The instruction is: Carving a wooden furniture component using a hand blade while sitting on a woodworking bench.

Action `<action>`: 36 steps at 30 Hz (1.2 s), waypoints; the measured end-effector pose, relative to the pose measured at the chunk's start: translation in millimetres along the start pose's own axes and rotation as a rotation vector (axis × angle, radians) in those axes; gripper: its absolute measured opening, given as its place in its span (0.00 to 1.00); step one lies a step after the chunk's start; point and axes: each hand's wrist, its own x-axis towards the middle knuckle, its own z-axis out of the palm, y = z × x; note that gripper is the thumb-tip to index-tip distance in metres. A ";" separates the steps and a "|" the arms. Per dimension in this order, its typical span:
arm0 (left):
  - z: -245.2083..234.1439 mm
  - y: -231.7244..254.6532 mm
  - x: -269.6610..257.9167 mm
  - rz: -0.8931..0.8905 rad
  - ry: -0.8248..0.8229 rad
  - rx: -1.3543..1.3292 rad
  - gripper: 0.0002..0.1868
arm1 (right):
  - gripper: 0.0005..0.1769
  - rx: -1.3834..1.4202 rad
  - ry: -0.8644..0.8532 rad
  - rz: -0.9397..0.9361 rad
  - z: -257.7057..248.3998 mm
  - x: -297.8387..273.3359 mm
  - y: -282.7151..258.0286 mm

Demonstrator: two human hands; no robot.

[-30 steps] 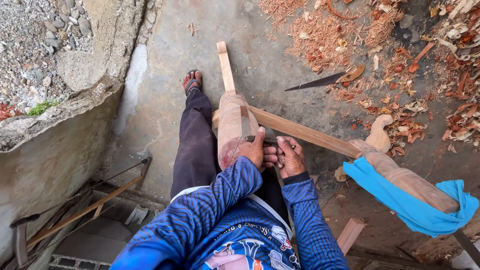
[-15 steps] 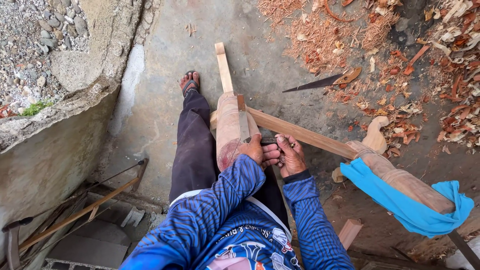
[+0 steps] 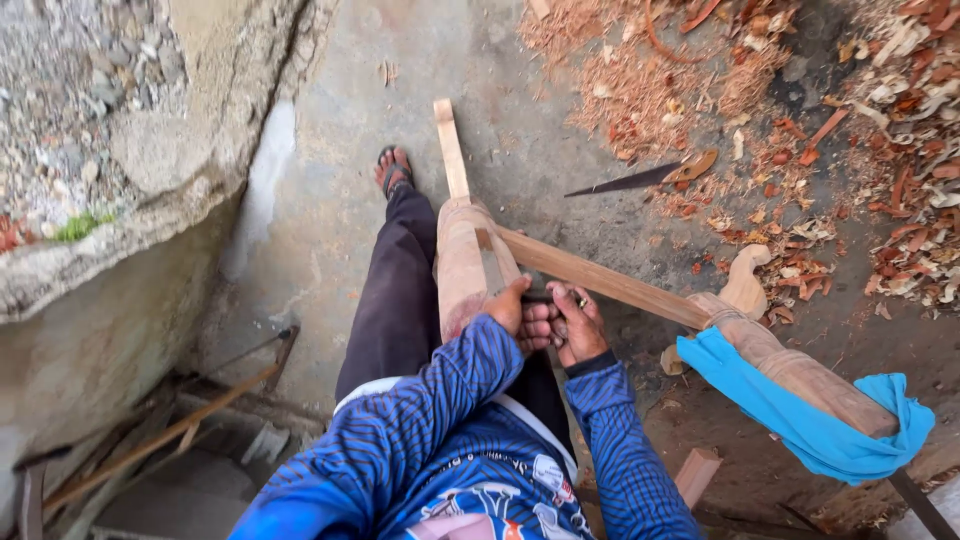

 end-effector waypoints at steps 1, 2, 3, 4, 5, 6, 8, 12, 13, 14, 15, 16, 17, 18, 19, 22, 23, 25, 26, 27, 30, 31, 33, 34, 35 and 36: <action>1.7 7.4 -0.6 0.008 -0.009 0.014 0.32 | 0.16 0.006 0.001 -0.018 2.6 4.2 -3.0; 1.1 3.5 -4.5 -0.032 -0.007 0.007 0.31 | 0.17 -0.026 0.023 -0.001 0.9 0.8 -2.8; -0.2 -1.1 -7.6 -0.072 -0.006 0.000 0.30 | 0.18 -0.057 0.046 0.015 -1.6 -2.3 -1.5; -0.1 4.7 -22.9 -0.073 0.003 -0.006 0.30 | 0.18 -0.057 0.042 0.024 3.5 -3.2 -1.1; 0.7 9.6 -37.6 -0.038 -0.019 0.059 0.27 | 0.18 -0.027 0.027 0.026 7.2 -4.4 -0.5; 5.1 12.1 -51.7 -0.008 -0.045 0.125 0.24 | 0.18 0.003 0.018 0.025 7.5 -7.4 -2.3; -19.9 23.8 -54.2 -0.042 -0.192 0.204 0.20 | 0.17 -0.006 0.022 0.036 6.6 -3.5 -1.7; -74.8 58.5 -72.9 0.154 0.002 0.276 0.18 | 0.16 0.000 -0.023 0.077 -2.8 0.2 -9.0; -104.8 45.6 -65.4 0.170 0.011 0.233 0.18 | 0.16 -0.034 -0.050 0.095 -10.9 -2.0 -10.3; -133.9 43.9 -54.9 0.351 0.148 0.144 0.18 | 0.15 -0.039 -0.089 0.087 -12.3 6.1 -14.7; -163.3 41.3 -44.8 0.525 0.290 0.050 0.20 | 0.14 -0.043 -0.128 0.081 -12.6 13.9 -19.3; -177.3 27.4 -33.1 0.550 0.298 0.009 0.20 | 0.14 -0.075 -0.163 0.086 -18.2 20.2 -24.7; -191.7 13.4 -19.8 0.668 0.333 0.077 0.22 | 0.14 -0.108 -0.196 0.102 -23.0 27.8 -29.1; -204.7 -11.6 -6.1 0.765 0.372 0.140 0.26 | 0.13 -0.148 -0.215 0.131 -32.7 28.9 -32.7; -198.2 -23.9 -10.1 0.770 0.386 0.093 0.26 | 0.13 -0.187 -0.236 0.148 -33.4 34.7 -40.7; -159.2 -51.9 -49.3 0.902 0.438 0.333 0.39 | 0.13 -0.352 -0.380 0.196 -41.5 39.1 -59.9; -134.4 -48.4 -80.2 0.824 0.508 0.537 0.40 | 0.14 -0.392 -0.470 0.216 -42.3 42.1 -67.5; -107.0 -40.3 -113.9 0.754 0.589 0.721 0.42 | 0.15 -0.446 -0.582 0.229 -37.8 51.8 -79.6; -102.7 -40.7 -116.5 0.676 0.637 0.885 0.41 | 0.16 -0.525 -0.597 0.242 -36.6 54.4 -84.0; -98.0 -40.0 -118.7 0.590 0.683 1.046 0.40 | 0.18 -0.604 -0.610 0.254 -34.9 57.9 -88.9; -102.0 -43.6 -104.2 0.602 0.657 1.080 0.39 | 0.22 -0.721 -0.694 0.293 -31.5 65.9 -97.8; -98.1 -43.7 -106.7 0.613 0.657 1.066 0.39 | 0.22 -0.736 -0.698 0.287 -30.9 67.1 -101.1; -93.3 -42.6 -113.4 0.550 0.644 1.065 0.36 | 0.24 -0.795 -0.740 0.310 -28.2 69.7 -104.4; -96.3 -45.1 -105.8 0.558 0.651 1.053 0.36 | 0.24 -0.806 -0.750 0.307 -29.0 71.5 -106.6; -99.3 -47.3 -98.3 0.550 0.653 1.079 0.35 | 0.23 -0.785 -0.755 0.324 -29.7 73.3 -108.9; -103.6 -50.6 -91.6 0.538 0.656 1.106 0.34 | 0.23 -0.763 -0.758 0.344 -30.5 74.0 -109.4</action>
